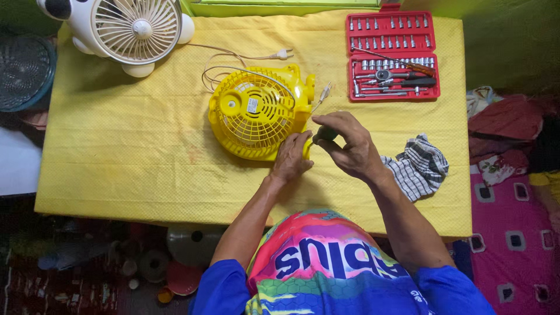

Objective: The person uses a screwdriver to remove screws from the back grille of a yellow electric fan. They unscrew multiple fasteners and place them on the table, then handle a small white plastic piece near the fan's base.

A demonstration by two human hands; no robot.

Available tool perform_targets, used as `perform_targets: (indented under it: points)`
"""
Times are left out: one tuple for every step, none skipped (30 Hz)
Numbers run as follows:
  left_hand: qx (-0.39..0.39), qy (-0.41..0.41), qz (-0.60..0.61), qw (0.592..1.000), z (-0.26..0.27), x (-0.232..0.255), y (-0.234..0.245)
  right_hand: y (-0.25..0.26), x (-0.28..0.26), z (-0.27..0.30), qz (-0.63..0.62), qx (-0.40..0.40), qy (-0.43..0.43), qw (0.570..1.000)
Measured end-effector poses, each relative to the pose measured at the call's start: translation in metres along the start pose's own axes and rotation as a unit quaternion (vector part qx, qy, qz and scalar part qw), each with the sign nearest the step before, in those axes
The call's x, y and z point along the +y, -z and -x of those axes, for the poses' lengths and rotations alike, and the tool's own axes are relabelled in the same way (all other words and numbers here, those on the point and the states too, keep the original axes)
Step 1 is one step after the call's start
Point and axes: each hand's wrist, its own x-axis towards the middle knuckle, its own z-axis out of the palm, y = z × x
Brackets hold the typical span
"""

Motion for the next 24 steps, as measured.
perform_targets:
  points:
    - [-0.001, 0.007, 0.000, 1.000, -0.001, 0.001, 0.001, 0.003, 0.000, 0.000, -0.019, 0.008, -0.016, 1.000]
    - [-0.002, 0.017, 0.001, 1.000, 0.000, 0.004, 0.002, 0.006, -0.001, 0.003, -0.040, 0.015, -0.034, 0.999]
    - [-0.004, 0.026, 0.002, 1.000, 0.001, 0.006, 0.003, 0.009, -0.001, 0.005, -0.060, 0.021, -0.052, 0.997]
    - [-0.007, 0.028, 0.007, 1.000, 0.003, 0.008, 0.004, 0.012, 0.000, 0.006, -0.075, 0.036, -0.057, 0.995]
    - [-0.010, 0.029, 0.011, 0.999, 0.005, 0.010, 0.006, 0.015, 0.002, 0.007, -0.091, 0.052, -0.061, 0.993]
    - [-0.013, 0.029, 0.015, 0.999, 0.005, 0.011, 0.008, 0.017, 0.004, 0.007, -0.105, 0.068, -0.064, 0.990]
    - [-0.023, 0.035, 0.011, 0.999, 0.005, 0.013, 0.010, 0.019, 0.006, 0.006, -0.083, 0.082, -0.068, 0.991]
    - [-0.033, 0.040, 0.008, 0.999, 0.004, 0.014, 0.011, 0.021, 0.009, 0.005, -0.059, 0.095, -0.071, 0.991]
    - [-0.044, 0.045, 0.004, 0.998, 0.003, 0.015, 0.013, 0.022, 0.011, 0.004, -0.036, 0.109, -0.074, 0.991]
    - [-0.052, 0.043, 0.009, 0.998, 0.001, 0.015, 0.014, 0.021, 0.013, 0.005, -0.069, 0.115, -0.104, 0.986]
    - [-0.060, 0.040, 0.014, 0.997, -0.001, 0.014, 0.015, 0.020, 0.015, 0.006, -0.102, 0.121, -0.133, 0.978]
    - [-0.069, 0.039, 0.018, 0.997, -0.002, 0.014, 0.017, 0.019, 0.017, 0.007, -0.135, 0.126, -0.164, 0.969]
    - [-0.063, 0.031, 0.025, 0.997, -0.001, 0.014, 0.018, 0.017, 0.020, 0.008, -0.102, 0.129, -0.166, 0.972]
    - [-0.056, 0.022, 0.032, 0.998, -0.001, 0.014, 0.019, 0.015, 0.025, 0.007, -0.067, 0.134, -0.167, 0.975]
    - [-0.049, 0.014, 0.039, 0.998, -0.001, 0.015, 0.020, 0.013, 0.030, 0.006, -0.033, 0.138, -0.168, 0.976]
    - [-0.049, 0.024, 0.046, 0.997, -0.001, 0.016, 0.020, 0.011, 0.035, 0.006, -0.023, 0.136, -0.185, 0.973]
    - [-0.048, 0.035, 0.053, 0.997, 0.000, 0.017, 0.020, 0.009, 0.041, 0.006, -0.014, 0.133, -0.202, 0.970]
    - [-0.048, 0.045, 0.059, 0.996, 0.000, 0.018, 0.020, 0.007, 0.047, 0.007, -0.006, 0.131, -0.220, 0.967]
    - [-0.043, 0.047, 0.062, 0.996, 0.001, 0.018, 0.020, 0.004, 0.054, 0.008, -0.007, 0.127, -0.237, 0.963]
    - [-0.038, 0.049, 0.064, 0.996, 0.001, 0.019, 0.020, 0.002, 0.061, 0.008, -0.009, 0.122, -0.255, 0.959]
    - [-0.033, 0.052, 0.066, 0.996, 0.001, 0.020, 0.021, 0.000, 0.068, 0.008, -0.011, 0.116, -0.272, 0.955]
    - [-0.023, 0.049, 0.061, 0.997, 0.000, 0.021, 0.020, -0.002, 0.076, 0.008, -0.008, 0.118, -0.263, 0.957]
    - [-0.012, 0.047, 0.055, 0.997, -0.002, 0.022, 0.018, -0.005, 0.083, 0.009, -0.005, 0.120, -0.255, 0.959]
    - [-0.002, 0.045, 0.050, 0.998, -0.003, 0.023, 0.016, -0.008, 0.090, 0.009, -0.003, 0.122, -0.246, 0.961]
